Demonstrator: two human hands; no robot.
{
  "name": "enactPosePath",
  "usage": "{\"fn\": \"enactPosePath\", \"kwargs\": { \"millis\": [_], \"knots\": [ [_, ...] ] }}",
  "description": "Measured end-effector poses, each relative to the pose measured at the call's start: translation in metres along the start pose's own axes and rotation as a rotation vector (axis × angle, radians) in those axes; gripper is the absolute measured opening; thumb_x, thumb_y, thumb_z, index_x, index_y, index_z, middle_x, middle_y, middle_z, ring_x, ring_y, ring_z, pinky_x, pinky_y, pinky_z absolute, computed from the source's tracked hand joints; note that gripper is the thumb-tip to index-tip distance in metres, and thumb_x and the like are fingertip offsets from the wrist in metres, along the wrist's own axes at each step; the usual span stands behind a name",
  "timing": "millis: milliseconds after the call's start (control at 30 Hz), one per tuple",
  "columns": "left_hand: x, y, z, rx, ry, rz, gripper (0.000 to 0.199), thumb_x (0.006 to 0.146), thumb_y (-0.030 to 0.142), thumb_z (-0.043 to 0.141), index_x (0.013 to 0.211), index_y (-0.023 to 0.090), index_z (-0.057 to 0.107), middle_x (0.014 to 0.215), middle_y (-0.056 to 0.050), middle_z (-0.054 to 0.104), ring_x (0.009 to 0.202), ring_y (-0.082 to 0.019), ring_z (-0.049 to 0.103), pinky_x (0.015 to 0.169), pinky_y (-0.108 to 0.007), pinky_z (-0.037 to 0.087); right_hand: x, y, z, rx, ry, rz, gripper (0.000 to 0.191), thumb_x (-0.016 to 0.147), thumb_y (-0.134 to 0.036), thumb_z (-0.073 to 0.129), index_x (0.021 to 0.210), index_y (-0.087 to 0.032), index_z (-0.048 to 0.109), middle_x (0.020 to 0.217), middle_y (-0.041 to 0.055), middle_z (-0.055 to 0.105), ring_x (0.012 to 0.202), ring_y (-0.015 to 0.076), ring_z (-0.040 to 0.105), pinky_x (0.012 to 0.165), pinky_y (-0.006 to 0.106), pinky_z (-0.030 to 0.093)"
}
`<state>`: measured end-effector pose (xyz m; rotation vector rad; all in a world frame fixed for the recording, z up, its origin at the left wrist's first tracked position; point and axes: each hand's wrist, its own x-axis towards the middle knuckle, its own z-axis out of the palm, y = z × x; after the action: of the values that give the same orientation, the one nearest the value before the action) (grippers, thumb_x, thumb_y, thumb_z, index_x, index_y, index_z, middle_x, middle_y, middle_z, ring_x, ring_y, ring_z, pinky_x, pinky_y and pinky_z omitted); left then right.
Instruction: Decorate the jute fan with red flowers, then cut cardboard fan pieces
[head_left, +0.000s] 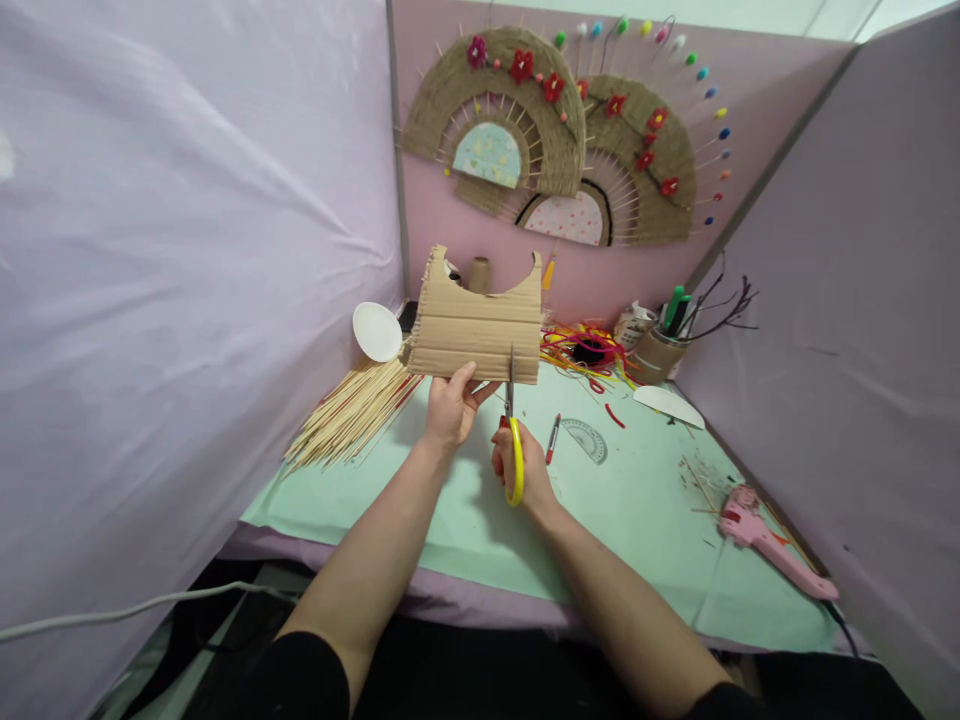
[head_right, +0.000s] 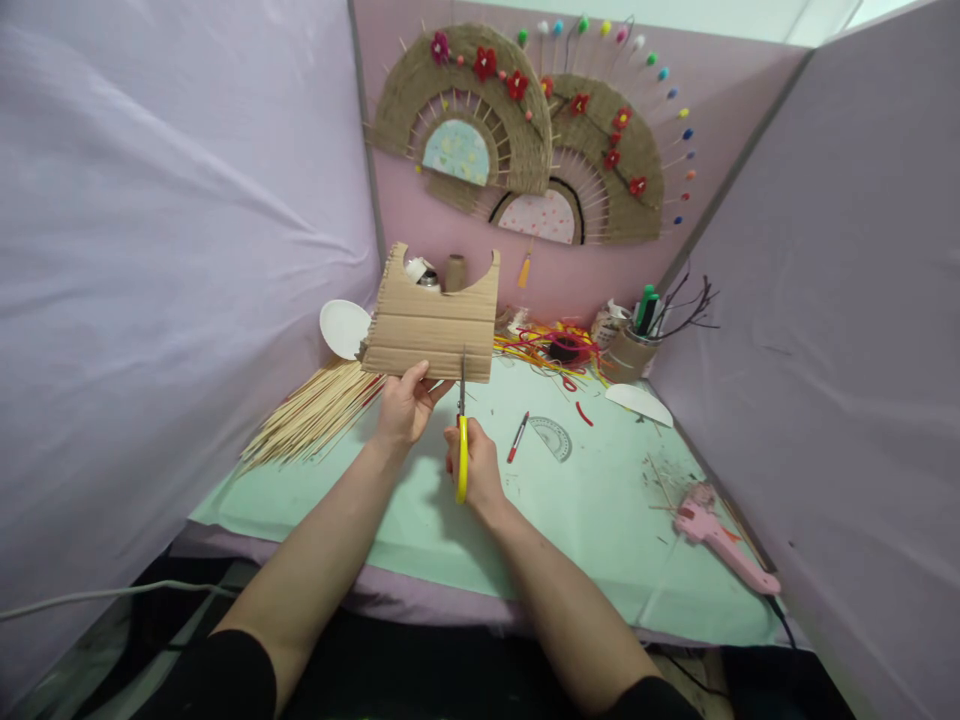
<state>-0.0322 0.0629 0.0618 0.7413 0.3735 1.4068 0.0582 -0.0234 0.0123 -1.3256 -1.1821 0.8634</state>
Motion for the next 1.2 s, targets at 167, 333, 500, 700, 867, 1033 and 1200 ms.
{"fn": "enactPosePath", "kwargs": {
  "millis": [167,333,500,700,867,1033,1200],
  "knots": [
    [0.001,0.0,-0.001,-0.057,0.01,-0.038,0.036,0.072,0.025,0.075,0.105,0.022,0.061,0.098,-0.003,0.073,0.098,-0.02,0.069,0.096,-0.041,0.053,-0.001,-0.003,0.0,-0.01,0.009,-0.001,0.042,0.083,-0.064,0.048,0.072,-0.024,0.043,0.047,-0.0058,0.046,0.04,0.0109,0.038,0.04,0.024,0.03],
    [0.007,-0.004,-0.003,-0.108,0.11,-0.102,0.03,0.07,0.023,0.079,0.096,0.019,0.063,0.092,-0.002,0.074,0.093,-0.018,0.069,0.094,-0.036,0.054,-0.001,-0.002,0.002,-0.06,-0.002,-0.002,0.04,0.081,-0.061,0.053,0.069,-0.024,0.04,0.047,-0.0058,0.045,0.042,0.0111,0.039,0.042,0.024,0.03],
    [0.009,-0.001,-0.006,-0.037,0.147,-0.088,0.033,0.064,0.019,0.081,0.092,0.018,0.065,0.086,0.0,0.073,0.082,-0.015,0.069,0.086,-0.034,0.057,0.0,0.001,0.003,-0.071,-0.026,0.0,0.036,0.084,-0.058,0.049,0.074,-0.024,0.044,0.051,-0.005,0.049,0.044,0.0115,0.042,0.044,0.024,0.032],
    [0.005,0.001,-0.004,0.035,0.115,-0.143,0.041,0.059,0.018,0.083,0.096,0.018,0.067,0.084,-0.002,0.073,0.082,-0.019,0.07,0.086,-0.04,0.057,0.004,0.007,-0.001,-0.043,-0.061,-0.058,0.041,0.089,-0.062,0.039,0.086,-0.022,0.047,0.059,-0.0041,0.053,0.045,0.0111,0.044,0.046,0.025,0.036],
    [0.005,0.001,-0.003,0.044,0.109,-0.154,0.044,0.058,0.018,0.084,0.099,0.018,0.067,0.085,-0.002,0.073,0.083,-0.019,0.07,0.085,-0.04,0.058,0.006,0.011,-0.005,-0.048,-0.084,-0.074,0.043,0.09,-0.063,0.039,0.087,-0.021,0.048,0.058,-0.0042,0.054,0.046,0.0114,0.046,0.046,0.025,0.038],
    [0.005,0.001,-0.003,0.063,0.12,-0.157,0.046,0.056,0.02,0.085,0.098,0.016,0.067,0.084,-0.002,0.073,0.081,-0.018,0.069,0.08,-0.036,0.059,0.009,0.015,-0.005,-0.068,-0.087,-0.059,0.043,0.089,-0.063,0.04,0.088,-0.021,0.048,0.06,-0.0038,0.056,0.046,0.0108,0.046,0.046,0.024,0.038],
    [0.006,0.0,-0.004,0.079,0.128,-0.16,0.046,0.055,0.021,0.085,0.097,0.017,0.067,0.085,-0.003,0.073,0.085,-0.019,0.069,0.08,-0.036,0.058,0.011,0.016,-0.007,-0.089,-0.105,-0.065,0.043,0.089,-0.063,0.039,0.089,-0.021,0.048,0.063,-0.0029,0.058,0.048,0.0111,0.047,0.048,0.024,0.039]
  ]
}}
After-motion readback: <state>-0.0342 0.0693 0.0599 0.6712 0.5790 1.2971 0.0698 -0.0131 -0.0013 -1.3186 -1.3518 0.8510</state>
